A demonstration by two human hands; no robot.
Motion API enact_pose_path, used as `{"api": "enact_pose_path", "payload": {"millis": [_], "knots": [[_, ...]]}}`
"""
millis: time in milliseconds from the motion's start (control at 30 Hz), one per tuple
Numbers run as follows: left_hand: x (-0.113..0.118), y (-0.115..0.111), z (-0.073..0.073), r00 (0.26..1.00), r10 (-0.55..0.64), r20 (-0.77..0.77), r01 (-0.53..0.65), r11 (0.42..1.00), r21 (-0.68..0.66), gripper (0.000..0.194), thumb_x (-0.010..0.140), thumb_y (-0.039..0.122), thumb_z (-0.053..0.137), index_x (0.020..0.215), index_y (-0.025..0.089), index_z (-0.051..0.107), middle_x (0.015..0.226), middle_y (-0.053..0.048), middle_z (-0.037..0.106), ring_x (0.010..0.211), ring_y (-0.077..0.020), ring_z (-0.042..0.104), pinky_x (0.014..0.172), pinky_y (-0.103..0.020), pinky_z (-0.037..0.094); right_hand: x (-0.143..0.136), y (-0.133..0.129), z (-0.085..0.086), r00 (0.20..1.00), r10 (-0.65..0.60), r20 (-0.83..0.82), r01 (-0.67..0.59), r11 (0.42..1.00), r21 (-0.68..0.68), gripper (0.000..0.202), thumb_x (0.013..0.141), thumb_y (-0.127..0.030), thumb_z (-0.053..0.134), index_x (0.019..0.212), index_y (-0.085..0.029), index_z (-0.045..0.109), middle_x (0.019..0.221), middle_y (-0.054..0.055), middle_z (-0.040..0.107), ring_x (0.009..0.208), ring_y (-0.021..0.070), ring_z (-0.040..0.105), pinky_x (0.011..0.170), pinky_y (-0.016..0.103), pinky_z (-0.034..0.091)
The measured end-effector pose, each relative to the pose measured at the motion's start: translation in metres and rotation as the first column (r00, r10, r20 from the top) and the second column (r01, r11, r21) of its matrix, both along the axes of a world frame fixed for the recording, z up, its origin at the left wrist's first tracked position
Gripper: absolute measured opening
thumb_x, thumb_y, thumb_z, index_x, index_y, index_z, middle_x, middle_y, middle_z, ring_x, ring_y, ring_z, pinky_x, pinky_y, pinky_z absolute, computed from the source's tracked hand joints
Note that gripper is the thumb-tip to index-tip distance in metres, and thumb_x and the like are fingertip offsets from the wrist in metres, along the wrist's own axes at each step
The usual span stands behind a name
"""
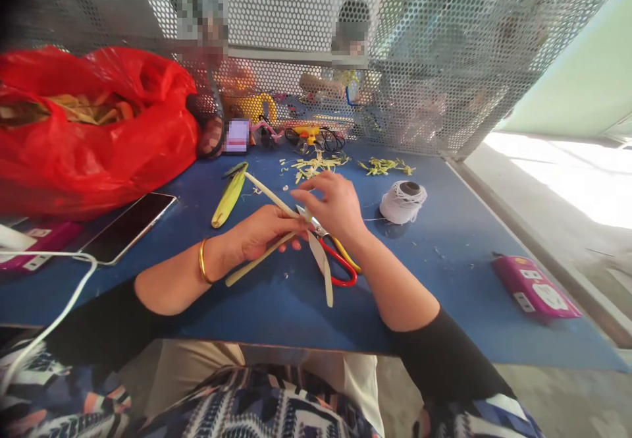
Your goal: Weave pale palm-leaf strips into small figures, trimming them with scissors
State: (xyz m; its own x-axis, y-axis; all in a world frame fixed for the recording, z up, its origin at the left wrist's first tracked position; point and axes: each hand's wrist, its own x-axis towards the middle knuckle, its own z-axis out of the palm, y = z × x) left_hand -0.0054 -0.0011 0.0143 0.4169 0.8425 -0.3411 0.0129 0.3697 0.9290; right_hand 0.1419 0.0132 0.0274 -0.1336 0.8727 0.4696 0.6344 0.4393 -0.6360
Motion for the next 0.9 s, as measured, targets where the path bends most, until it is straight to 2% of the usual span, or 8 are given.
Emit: {"api": "enact_pose_path", "payload": {"millis": [100, 200, 267, 400, 633, 767, 833, 900], "knots": [[0.003, -0.001, -0.004, 1.0, -0.013, -0.014, 0.012, 1.0, -0.026, 0.011, 0.077, 0.012, 0.066, 0.067, 0.012, 0.071, 0.063, -0.007, 0.07, 0.045, -0.0115, 0.06, 0.037, -0.019, 0.034, -0.005, -0.003, -0.004, 0.976, 0.185, -0.113, -0.208, 0.944, -0.257, 0.015, 0.075, -0.033, 0.068, 0.073, -0.019, 0.071, 0.075, 0.002, 0.068, 0.068, 0.0147, 0.059, 0.066, 0.029, 0.043], [0.004, -0.002, -0.008, 1.0, -0.009, -0.013, 0.008, 0.999, -0.045, 0.013, 0.078, 0.013, 0.065, 0.066, 0.013, 0.069, 0.063, -0.007, 0.071, 0.045, -0.0117, 0.06, 0.038, -0.019, 0.035, -0.009, -0.004, -0.01, 0.95, 0.163, -0.266, -0.261, 0.881, -0.394, 0.017, 0.069, -0.034, 0.071, 0.069, -0.018, 0.066, 0.064, -0.002, 0.063, 0.054, 0.0106, 0.051, 0.056, 0.027, 0.039], [0.004, -0.002, -0.008, 1.0, -0.01, 0.0, 0.01, 0.999, -0.032, 0.011, 0.078, 0.016, 0.067, 0.067, 0.014, 0.07, 0.063, -0.007, 0.071, 0.047, -0.0111, 0.061, 0.039, -0.018, 0.036, -0.011, -0.004, -0.012, 0.926, 0.136, -0.352, -0.276, 0.881, -0.384, 0.015, 0.069, -0.032, 0.068, 0.067, -0.018, 0.063, 0.061, -0.003, 0.061, 0.054, 0.0103, 0.05, 0.056, 0.026, 0.038], [0.001, -0.003, -0.008, 0.999, -0.046, -0.009, 0.046, 0.999, 0.0, 0.008, 0.076, 0.019, 0.07, 0.069, 0.015, 0.073, 0.067, -0.007, 0.073, 0.05, -0.0113, 0.062, 0.04, -0.018, 0.036, -0.013, -0.004, -0.012, 0.915, 0.071, -0.397, -0.185, 0.948, -0.257, 0.012, 0.067, -0.027, 0.067, 0.062, -0.018, 0.061, 0.06, -0.004, 0.058, 0.061, 0.011, 0.051, 0.063, 0.026, 0.041], [0.002, -0.003, -0.009, 0.998, -0.056, 0.001, 0.056, 0.998, -0.02, 0.012, 0.077, 0.014, 0.069, 0.066, 0.015, 0.072, 0.064, -0.005, 0.071, 0.049, -0.0103, 0.062, 0.04, -0.017, 0.037, -0.016, -0.005, -0.011, 0.938, 0.055, -0.341, -0.139, 0.964, -0.227, 0.012, 0.07, -0.029, 0.066, 0.064, -0.019, 0.063, 0.066, -0.002, 0.063, 0.066, 0.013, 0.055, 0.067, 0.027, 0.042], [-0.002, 0.003, 0.0, 0.996, 0.018, 0.085, -0.007, 0.992, -0.128, 0.02, 0.088, 0.025, 0.061, 0.076, 0.014, 0.074, 0.072, -0.008, 0.074, 0.053, -0.0098, 0.064, 0.041, -0.016, 0.037, 0.002, 0.003, -0.001, 0.972, -0.111, -0.207, 0.077, 0.984, -0.163, 0.031, 0.082, -0.041, 0.056, 0.064, -0.019, 0.068, 0.06, 0.0, 0.062, 0.061, 0.0137, 0.053, 0.062, 0.028, 0.039], [-0.005, 0.006, 0.005, 0.989, 0.064, 0.133, -0.041, 0.985, -0.167, 0.027, 0.091, 0.028, 0.056, 0.078, 0.012, 0.074, 0.074, -0.009, 0.074, 0.054, -0.0105, 0.065, 0.041, -0.016, 0.039, 0.013, 0.008, 0.004, 0.971, -0.219, -0.099, 0.196, 0.96, -0.2, 0.044, 0.084, -0.051, 0.054, 0.057, -0.018, 0.067, 0.048, 0.0, 0.055, 0.054, 0.0138, 0.049, 0.058, 0.029, 0.036], [-0.008, 0.008, 0.008, 0.982, 0.112, 0.153, -0.083, 0.98, -0.183, 0.027, 0.092, 0.027, 0.055, 0.08, 0.012, 0.073, 0.074, -0.01, 0.074, 0.053, -0.0109, 0.065, 0.041, -0.017, 0.04, 0.019, 0.01, 0.005, 0.979, -0.198, -0.038, 0.177, 0.934, -0.31, 0.05, 0.082, -0.057, 0.056, 0.051, -0.018, 0.065, 0.046, 0.002, 0.056, 0.051, 0.0143, 0.05, 0.057, 0.03, 0.036]]}}
